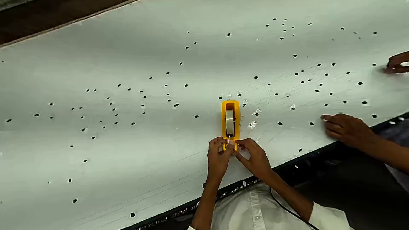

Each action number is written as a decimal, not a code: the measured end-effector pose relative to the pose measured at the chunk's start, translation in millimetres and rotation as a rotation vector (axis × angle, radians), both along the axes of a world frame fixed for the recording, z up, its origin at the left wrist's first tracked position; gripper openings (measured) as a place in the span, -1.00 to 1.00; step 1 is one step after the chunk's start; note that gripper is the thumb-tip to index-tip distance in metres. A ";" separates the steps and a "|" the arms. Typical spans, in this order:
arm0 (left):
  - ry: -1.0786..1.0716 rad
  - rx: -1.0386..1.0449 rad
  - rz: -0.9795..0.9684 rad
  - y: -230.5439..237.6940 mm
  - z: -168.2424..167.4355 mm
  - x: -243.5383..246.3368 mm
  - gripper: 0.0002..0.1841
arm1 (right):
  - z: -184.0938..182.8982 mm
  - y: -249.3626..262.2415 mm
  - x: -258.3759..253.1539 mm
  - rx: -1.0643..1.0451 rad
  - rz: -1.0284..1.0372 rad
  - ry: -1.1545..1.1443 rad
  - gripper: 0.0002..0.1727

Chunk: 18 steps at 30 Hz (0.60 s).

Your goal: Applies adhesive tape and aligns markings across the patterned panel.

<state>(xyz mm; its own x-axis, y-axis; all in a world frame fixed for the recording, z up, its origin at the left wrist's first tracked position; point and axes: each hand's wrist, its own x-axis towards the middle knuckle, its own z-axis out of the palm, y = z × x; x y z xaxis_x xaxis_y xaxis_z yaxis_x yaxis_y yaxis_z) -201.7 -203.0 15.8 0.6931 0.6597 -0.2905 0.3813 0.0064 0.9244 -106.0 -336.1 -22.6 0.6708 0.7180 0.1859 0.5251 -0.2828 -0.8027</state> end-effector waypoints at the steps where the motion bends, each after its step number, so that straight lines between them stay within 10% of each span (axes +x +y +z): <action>1: 0.014 -0.024 0.017 0.1 5.9 1.8 -0.69 | 1.5 0.7 3.2 0.006 -0.004 -0.040 -0.58; 12: 0.015 0.002 0.202 -36.1 21.1 -31.5 -0.86 | 0.7 -0.1 7.7 -0.025 0.004 -0.096 -0.59; 18: -0.121 -0.758 0.403 -29.4 -0.3 -20.8 -0.69 | -5.4 -13.5 22.5 0.040 0.143 0.011 -0.63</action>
